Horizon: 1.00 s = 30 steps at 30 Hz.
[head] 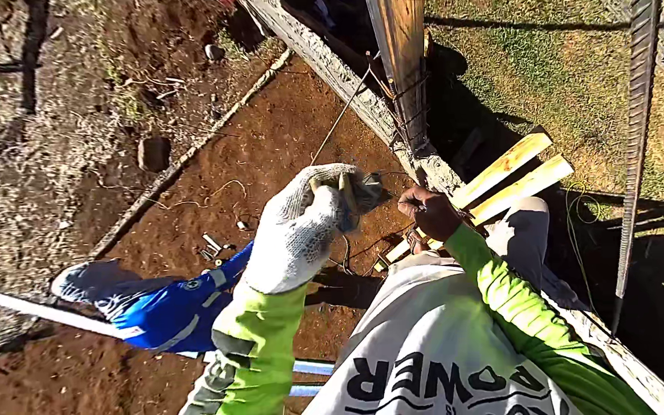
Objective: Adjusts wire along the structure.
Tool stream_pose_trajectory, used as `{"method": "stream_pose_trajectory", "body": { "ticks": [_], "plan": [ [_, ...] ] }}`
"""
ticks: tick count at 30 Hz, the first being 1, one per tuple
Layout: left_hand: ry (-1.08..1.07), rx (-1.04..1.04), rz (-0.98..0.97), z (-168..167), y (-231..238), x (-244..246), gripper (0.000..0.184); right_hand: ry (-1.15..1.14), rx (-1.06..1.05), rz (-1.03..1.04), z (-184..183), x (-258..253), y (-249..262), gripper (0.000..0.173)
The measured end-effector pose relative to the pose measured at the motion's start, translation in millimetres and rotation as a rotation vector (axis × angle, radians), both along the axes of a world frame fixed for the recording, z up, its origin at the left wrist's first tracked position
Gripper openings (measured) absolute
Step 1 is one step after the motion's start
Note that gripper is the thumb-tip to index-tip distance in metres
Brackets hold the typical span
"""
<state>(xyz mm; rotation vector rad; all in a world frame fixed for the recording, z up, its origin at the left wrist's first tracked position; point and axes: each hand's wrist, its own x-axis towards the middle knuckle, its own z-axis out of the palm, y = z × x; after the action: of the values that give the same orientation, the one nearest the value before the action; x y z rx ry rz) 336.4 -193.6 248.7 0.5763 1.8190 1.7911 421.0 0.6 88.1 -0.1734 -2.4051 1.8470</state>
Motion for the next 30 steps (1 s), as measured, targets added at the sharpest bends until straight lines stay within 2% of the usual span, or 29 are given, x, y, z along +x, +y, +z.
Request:
{"method": "stream_pose_trajectory", "body": {
  "ticks": [2,5,6,7,8,9,11,12,14,16,17,20,24,28,30],
  "plan": [
    [0.157,-0.399,-0.214,11,-20,0,0.033,0.026,-0.085,0.032,-2,-5,-2,0.014],
    [0.272,-1.052,-0.357,25,-18,11,0.033,0.119,-0.127,0.080,-19,-8,-12,0.012],
    [0.227,-1.174,-0.360,26,-11,13,0.033,0.115,-0.108,0.094,-22,-9,-16,0.012],
    [0.272,-1.274,-0.372,13,-18,11,0.033,0.104,-0.079,0.100,-25,-10,-20,0.011],
    [0.421,-1.314,-0.369,-11,-39,6,0.033,0.096,-0.051,0.105,-29,-11,-25,0.009],
    [0.500,-1.283,-0.299,-28,-56,1,0.037,0.083,-0.031,0.109,-34,-11,-29,0.010],
    [0.480,-1.097,-0.017,-42,-70,-2,0.040,-0.010,0.010,0.144,-43,-9,-33,0.017],
    [0.421,-0.926,0.148,-44,-70,-2,0.040,-0.109,0.035,0.186,-44,-9,-34,0.023],
    [0.245,-0.353,0.439,-54,-60,-3,0.040,-0.212,0.047,0.265,-50,-11,-36,0.024],
    [-0.031,0.117,0.562,-59,-43,0,0.040,-0.255,0.008,0.293,-62,-12,-38,0.019],
    [-0.140,0.208,0.562,-58,-35,5,0.040,-0.245,-0.029,0.286,-71,-10,-40,0.017],
    [-0.234,0.149,0.521,-61,-12,23,0.038,-0.197,-0.042,0.258,-108,-4,-42,0.017],
    [-0.219,-0.126,0.426,-101,-5,43,0.041,-0.439,0.081,0.292,-141,17,-22,0.053],
    [-0.233,-0.380,0.333,-151,-10,45,0.036,-0.746,0.259,0.314,-122,56,16,0.041],
    [-0.240,-0.522,0.302,-171,-17,40,0.035,-0.929,0.307,0.305,-124,73,33,0.038]
  ]
}}
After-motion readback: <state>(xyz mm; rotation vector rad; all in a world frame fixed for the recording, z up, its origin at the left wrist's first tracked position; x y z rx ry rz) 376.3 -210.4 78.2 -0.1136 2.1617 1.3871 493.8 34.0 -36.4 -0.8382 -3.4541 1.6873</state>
